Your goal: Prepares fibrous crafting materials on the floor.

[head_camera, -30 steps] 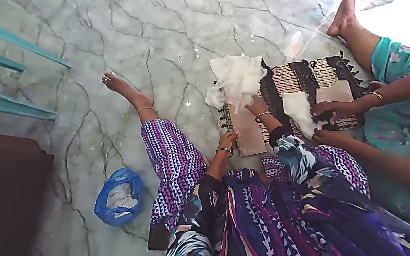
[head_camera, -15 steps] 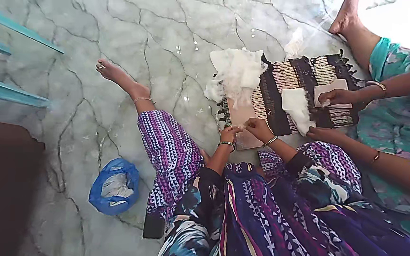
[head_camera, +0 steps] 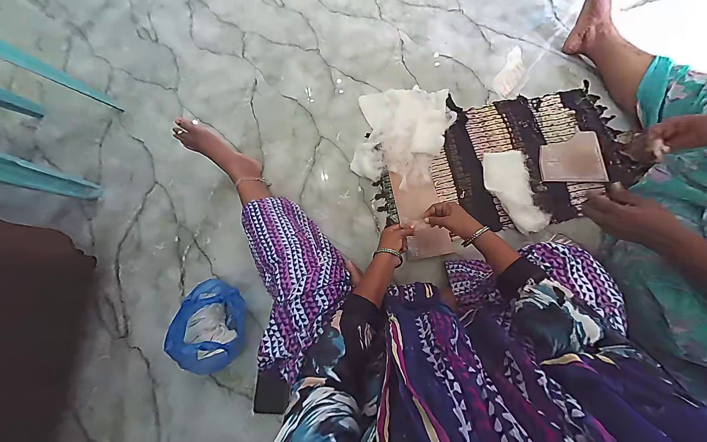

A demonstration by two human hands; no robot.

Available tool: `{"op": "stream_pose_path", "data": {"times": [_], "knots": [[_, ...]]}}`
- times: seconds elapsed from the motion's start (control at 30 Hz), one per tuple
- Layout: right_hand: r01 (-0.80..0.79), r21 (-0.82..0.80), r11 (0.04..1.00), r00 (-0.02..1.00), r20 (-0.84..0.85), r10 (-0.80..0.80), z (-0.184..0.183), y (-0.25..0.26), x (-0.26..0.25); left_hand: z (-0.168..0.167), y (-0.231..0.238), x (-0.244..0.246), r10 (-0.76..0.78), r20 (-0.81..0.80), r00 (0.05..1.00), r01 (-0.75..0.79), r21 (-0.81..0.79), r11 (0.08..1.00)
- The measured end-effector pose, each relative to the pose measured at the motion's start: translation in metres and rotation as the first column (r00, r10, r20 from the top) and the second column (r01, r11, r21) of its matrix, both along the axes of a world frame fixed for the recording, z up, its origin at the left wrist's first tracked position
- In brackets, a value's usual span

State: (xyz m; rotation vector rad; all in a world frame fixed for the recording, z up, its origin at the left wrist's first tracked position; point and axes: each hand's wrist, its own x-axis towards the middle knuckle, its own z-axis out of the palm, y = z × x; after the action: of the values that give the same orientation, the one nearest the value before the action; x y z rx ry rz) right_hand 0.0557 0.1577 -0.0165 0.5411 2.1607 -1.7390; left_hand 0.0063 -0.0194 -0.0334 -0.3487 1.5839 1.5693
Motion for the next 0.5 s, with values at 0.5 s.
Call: {"op": "stream_pose_path", "data": {"times": [0.5], "knots": [[-0.162, -0.049, 0.986, 0.986, 0.018, 0.163, -0.018, 0.010, -0.009, -0.016, 0.002, -0.012, -0.138, 0.017, 0.990, 0.138, -0.002, 0.990]]}}
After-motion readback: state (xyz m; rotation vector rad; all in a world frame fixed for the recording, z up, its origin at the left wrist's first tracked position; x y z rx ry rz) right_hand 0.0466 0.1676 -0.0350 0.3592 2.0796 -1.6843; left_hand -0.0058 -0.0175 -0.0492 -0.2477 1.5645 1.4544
